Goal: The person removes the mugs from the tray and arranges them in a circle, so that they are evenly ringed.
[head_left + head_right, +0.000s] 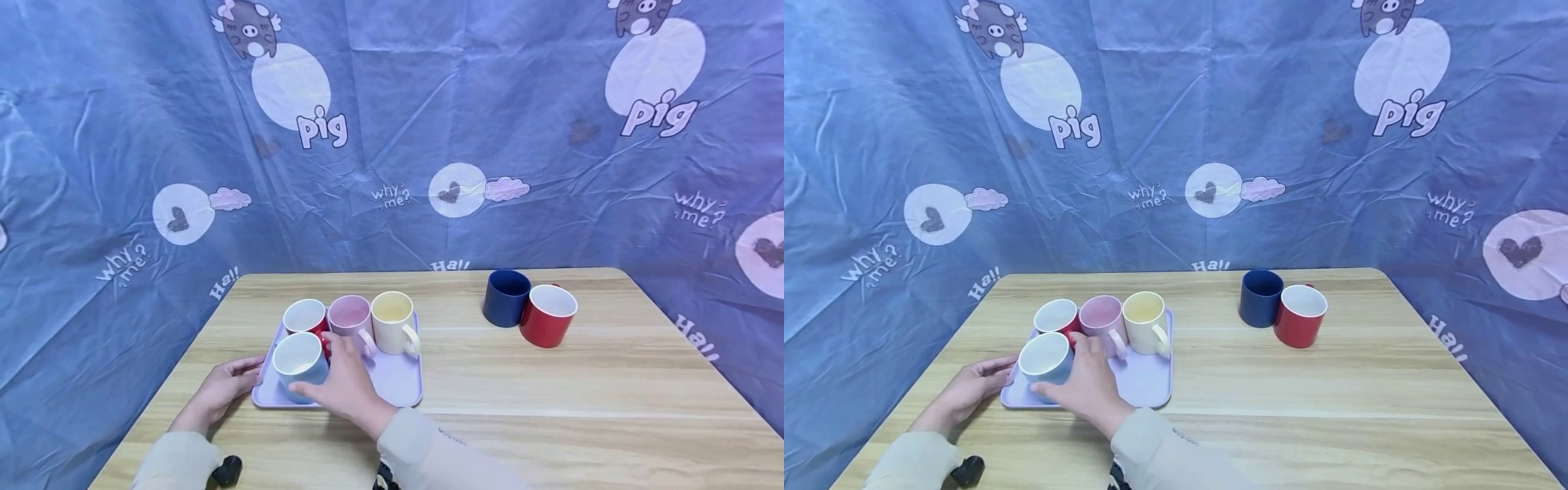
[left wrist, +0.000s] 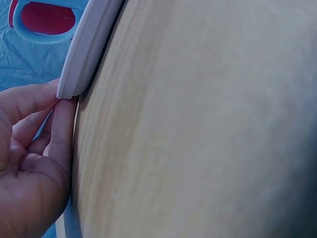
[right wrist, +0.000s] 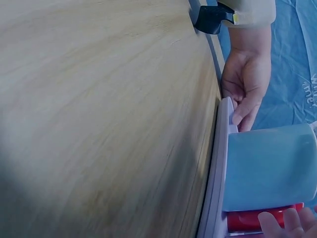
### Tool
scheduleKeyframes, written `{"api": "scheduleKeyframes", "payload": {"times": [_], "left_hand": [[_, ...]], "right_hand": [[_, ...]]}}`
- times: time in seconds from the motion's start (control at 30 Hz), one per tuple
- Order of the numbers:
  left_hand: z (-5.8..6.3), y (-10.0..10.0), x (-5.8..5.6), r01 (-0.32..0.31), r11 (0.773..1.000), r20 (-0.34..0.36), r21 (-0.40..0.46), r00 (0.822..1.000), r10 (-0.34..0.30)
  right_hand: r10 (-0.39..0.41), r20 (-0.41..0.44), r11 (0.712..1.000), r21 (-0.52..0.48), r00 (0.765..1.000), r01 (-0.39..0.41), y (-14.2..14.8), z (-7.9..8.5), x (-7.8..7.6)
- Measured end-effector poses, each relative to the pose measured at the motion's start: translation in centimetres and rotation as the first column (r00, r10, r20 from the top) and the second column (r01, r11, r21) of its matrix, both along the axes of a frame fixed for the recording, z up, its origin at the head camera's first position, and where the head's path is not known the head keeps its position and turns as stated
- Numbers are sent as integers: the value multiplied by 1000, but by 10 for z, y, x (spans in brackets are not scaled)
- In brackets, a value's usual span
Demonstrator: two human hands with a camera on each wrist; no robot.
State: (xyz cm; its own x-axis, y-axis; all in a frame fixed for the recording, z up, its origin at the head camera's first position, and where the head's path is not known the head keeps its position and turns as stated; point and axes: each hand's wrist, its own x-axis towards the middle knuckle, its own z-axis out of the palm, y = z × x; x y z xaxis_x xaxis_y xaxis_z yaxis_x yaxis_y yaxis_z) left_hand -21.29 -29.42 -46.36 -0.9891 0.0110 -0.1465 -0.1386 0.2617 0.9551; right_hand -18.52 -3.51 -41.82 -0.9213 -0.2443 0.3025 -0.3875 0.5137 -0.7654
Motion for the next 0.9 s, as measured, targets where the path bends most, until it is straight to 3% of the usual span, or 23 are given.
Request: {"api": "scheduleKeyframes", "payload": {"times": [0.63,0.9], "left_hand": [[-1,-1,-2,-3,1000,-6,16,1000,3],[1,0,0,3,1000,-2,2,1000,-3]], "right_hand": [[-151,8,988,7,988,151,-28,-11,-7],[-189,-13,981,-52,982,188,-31,-15,-8]]}}
